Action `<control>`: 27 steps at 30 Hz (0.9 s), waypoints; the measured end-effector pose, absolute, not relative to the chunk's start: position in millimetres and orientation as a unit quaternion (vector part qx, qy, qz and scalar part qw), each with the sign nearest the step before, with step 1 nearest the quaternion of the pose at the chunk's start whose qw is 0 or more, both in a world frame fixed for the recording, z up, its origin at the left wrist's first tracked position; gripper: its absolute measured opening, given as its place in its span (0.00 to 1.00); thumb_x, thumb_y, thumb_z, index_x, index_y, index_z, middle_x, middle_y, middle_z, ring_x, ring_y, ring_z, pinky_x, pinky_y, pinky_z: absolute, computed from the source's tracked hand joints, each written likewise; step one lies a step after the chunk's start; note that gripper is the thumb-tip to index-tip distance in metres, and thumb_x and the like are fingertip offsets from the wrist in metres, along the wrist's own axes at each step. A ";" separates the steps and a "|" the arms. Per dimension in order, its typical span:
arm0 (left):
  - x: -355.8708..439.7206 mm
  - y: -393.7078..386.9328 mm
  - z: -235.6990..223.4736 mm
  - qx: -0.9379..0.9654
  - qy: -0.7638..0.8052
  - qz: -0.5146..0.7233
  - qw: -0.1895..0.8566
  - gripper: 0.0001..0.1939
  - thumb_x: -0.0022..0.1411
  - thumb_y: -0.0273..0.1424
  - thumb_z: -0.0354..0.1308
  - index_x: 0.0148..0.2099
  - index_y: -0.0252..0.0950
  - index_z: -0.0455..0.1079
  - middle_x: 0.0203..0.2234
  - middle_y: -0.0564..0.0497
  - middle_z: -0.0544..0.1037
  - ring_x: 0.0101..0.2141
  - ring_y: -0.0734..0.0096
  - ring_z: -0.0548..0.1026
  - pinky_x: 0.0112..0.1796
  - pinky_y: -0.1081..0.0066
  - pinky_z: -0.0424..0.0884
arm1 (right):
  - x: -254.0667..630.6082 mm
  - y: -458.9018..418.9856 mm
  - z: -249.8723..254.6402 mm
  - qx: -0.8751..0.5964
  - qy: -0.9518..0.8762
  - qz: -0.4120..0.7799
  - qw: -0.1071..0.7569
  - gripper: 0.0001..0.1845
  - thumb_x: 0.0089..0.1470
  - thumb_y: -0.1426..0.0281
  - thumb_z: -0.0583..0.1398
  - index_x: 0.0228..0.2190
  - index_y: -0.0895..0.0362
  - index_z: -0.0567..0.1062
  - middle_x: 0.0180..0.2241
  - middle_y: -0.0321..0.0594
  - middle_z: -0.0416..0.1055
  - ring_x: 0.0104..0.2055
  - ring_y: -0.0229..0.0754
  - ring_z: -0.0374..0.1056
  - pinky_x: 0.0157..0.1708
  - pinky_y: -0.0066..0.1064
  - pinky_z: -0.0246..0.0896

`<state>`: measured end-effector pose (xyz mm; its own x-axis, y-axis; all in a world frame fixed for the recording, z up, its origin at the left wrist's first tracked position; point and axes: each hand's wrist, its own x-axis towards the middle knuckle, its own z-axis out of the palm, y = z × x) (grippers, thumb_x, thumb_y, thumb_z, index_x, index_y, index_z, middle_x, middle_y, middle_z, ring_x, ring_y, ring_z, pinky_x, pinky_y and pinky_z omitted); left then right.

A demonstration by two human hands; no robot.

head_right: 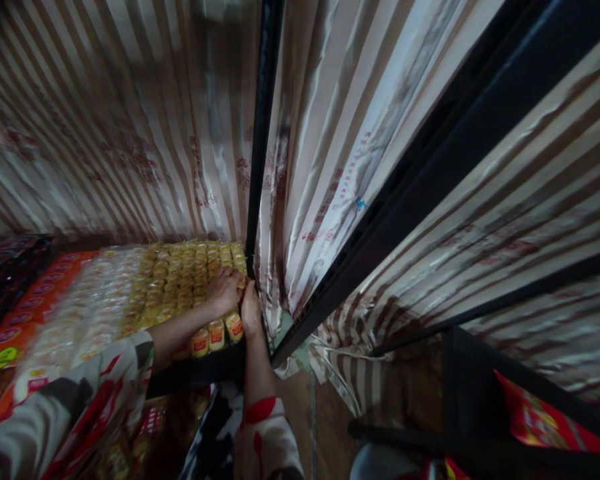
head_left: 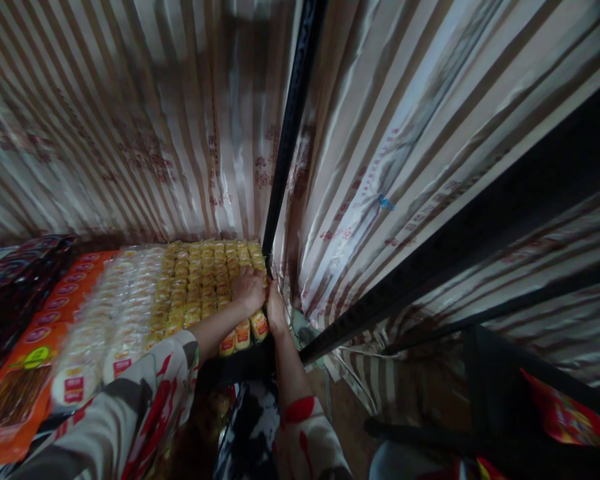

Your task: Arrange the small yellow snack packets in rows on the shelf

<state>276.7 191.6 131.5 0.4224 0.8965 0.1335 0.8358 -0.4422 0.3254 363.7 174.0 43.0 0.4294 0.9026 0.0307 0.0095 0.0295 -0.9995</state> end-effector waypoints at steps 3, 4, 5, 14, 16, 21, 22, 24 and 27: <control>276.6 192.1 131.6 0.840 0.518 0.132 0.093 0.13 0.57 0.28 0.50 0.43 0.33 0.70 0.41 0.41 0.71 0.47 0.56 0.65 0.46 0.63 0.63 | 363.6 174.9 40.4 -0.575 -0.387 0.376 0.615 0.35 0.56 0.47 0.41 0.50 0.56 0.70 0.44 0.40 0.73 0.49 0.42 0.67 0.53 0.37 0.56; 276.6 192.3 131.6 0.840 0.518 0.133 0.094 0.13 0.57 0.28 0.49 0.43 0.34 0.70 0.41 0.41 0.71 0.47 0.56 0.65 0.46 0.63 0.63 | 363.7 176.0 39.7 -0.569 -0.385 0.374 0.623 0.35 0.56 0.47 0.41 0.49 0.55 0.70 0.43 0.40 0.74 0.48 0.42 0.67 0.52 0.36 0.58; 276.6 192.4 131.6 0.839 0.518 0.136 0.095 0.13 0.57 0.28 0.49 0.43 0.34 0.70 0.40 0.41 0.71 0.47 0.56 0.64 0.46 0.63 0.63 | 363.7 177.5 39.3 -0.565 -0.380 0.370 0.632 0.35 0.56 0.47 0.41 0.49 0.55 0.71 0.42 0.40 0.75 0.48 0.42 0.68 0.51 0.35 0.58; 276.4 192.1 135.0 0.840 0.516 0.136 0.098 0.14 0.57 0.28 0.49 0.44 0.34 0.70 0.41 0.40 0.72 0.47 0.55 0.65 0.46 0.62 0.62 | 357.8 185.8 45.4 -0.539 -0.322 0.416 0.658 0.36 0.56 0.47 0.42 0.53 0.57 0.67 0.53 0.41 0.65 0.55 0.41 0.62 0.53 0.34 0.57; 276.6 191.9 134.2 0.839 0.515 0.142 0.103 0.14 0.57 0.29 0.50 0.44 0.33 0.70 0.40 0.40 0.72 0.47 0.54 0.65 0.46 0.62 0.63 | 356.8 182.1 49.7 -0.526 -0.308 0.429 0.666 0.36 0.55 0.47 0.43 0.53 0.57 0.66 0.55 0.40 0.63 0.56 0.42 0.60 0.54 0.34 0.55; 276.3 192.2 133.3 0.838 0.513 0.150 0.106 0.14 0.54 0.30 0.53 0.43 0.32 0.71 0.40 0.41 0.72 0.47 0.57 0.65 0.47 0.65 0.62 | 356.9 173.4 67.7 -0.526 -0.293 0.408 0.686 0.36 0.54 0.48 0.47 0.54 0.60 0.64 0.58 0.41 0.58 0.60 0.41 0.53 0.58 0.33 0.47; 275.6 191.7 134.3 0.838 0.512 0.157 0.105 0.14 0.54 0.30 0.53 0.43 0.32 0.71 0.40 0.42 0.72 0.46 0.57 0.65 0.47 0.65 0.62 | 357.2 171.9 71.0 -0.526 -0.298 0.401 0.689 0.36 0.54 0.49 0.47 0.54 0.60 0.64 0.58 0.41 0.58 0.60 0.41 0.52 0.59 0.32 0.45; 273.2 188.8 137.3 0.833 0.511 0.185 0.100 0.13 0.55 0.29 0.52 0.43 0.33 0.71 0.39 0.43 0.73 0.46 0.59 0.66 0.47 0.65 0.62 | 357.5 167.5 76.1 -0.525 -0.311 0.387 0.691 0.35 0.54 0.49 0.47 0.54 0.60 0.64 0.59 0.42 0.56 0.61 0.40 0.51 0.60 0.32 0.43; 264.7 174.6 141.3 0.824 0.491 0.260 0.105 0.11 0.56 0.25 0.50 0.40 0.34 0.71 0.36 0.46 0.73 0.43 0.62 0.67 0.46 0.65 0.63 | 356.4 152.3 80.2 -0.522 -0.345 0.361 0.692 0.35 0.56 0.49 0.44 0.54 0.59 0.64 0.59 0.42 0.56 0.61 0.40 0.50 0.61 0.34 0.40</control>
